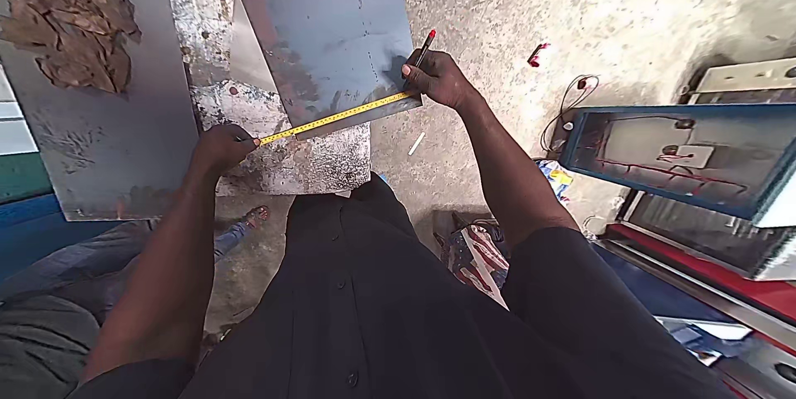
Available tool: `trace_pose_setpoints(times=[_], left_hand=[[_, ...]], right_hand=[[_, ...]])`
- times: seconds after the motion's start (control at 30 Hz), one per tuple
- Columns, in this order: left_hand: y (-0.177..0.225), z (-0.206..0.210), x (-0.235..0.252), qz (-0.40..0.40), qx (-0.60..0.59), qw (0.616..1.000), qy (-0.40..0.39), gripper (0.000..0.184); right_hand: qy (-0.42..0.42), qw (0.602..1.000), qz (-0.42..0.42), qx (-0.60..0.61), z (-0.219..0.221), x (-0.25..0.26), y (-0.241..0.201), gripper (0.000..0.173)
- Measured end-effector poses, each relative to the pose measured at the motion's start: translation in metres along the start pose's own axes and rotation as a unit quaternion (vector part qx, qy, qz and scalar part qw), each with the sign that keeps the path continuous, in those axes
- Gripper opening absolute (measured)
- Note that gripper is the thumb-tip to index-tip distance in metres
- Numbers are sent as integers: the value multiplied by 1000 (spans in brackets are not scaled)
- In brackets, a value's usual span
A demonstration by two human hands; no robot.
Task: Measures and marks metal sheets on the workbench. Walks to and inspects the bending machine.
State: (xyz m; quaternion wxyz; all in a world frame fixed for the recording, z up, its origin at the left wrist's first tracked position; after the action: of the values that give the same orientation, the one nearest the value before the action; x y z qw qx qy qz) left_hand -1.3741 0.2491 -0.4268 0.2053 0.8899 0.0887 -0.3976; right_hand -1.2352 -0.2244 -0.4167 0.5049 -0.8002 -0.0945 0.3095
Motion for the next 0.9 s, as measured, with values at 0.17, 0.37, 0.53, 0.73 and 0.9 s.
trace_pose_setpoints(times=[0.17, 0.37, 0.53, 0.73, 0.9], left_hand=[[1, 2, 0, 1, -1, 1000, -9, 39], [-6, 4, 4, 12, 16, 1000, -3, 40], [-6, 4, 4, 9, 15, 1000, -1, 39], [-6, 4, 5, 21, 13, 1000, 2, 39], [-7, 6, 6, 36, 4, 999, 4, 38]], right_hand=[[-12, 1000, -12, -9, 1, -1, 3, 29], [-17, 999, -15, -23, 2, 0, 3, 28], [-2, 1000, -26, -17, 0, 0, 3, 26], [-5, 997, -36, 64, -2, -3, 5, 22], [-22, 999, -14, 25, 0, -4, 6, 23]])
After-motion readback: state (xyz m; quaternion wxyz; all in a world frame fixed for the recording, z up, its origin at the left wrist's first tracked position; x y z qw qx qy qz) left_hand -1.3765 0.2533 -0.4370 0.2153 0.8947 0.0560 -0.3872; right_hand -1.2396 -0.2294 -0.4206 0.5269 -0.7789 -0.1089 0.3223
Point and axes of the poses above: each hand's wrist, its own x-axis towards the middle knuckle, its own z-axis out of the palm, y = z × x, the point moved 6 cm from there along x, towards the middle knuckle, and after that the axes turned 10 degrees about z, right-handed, at the moved point
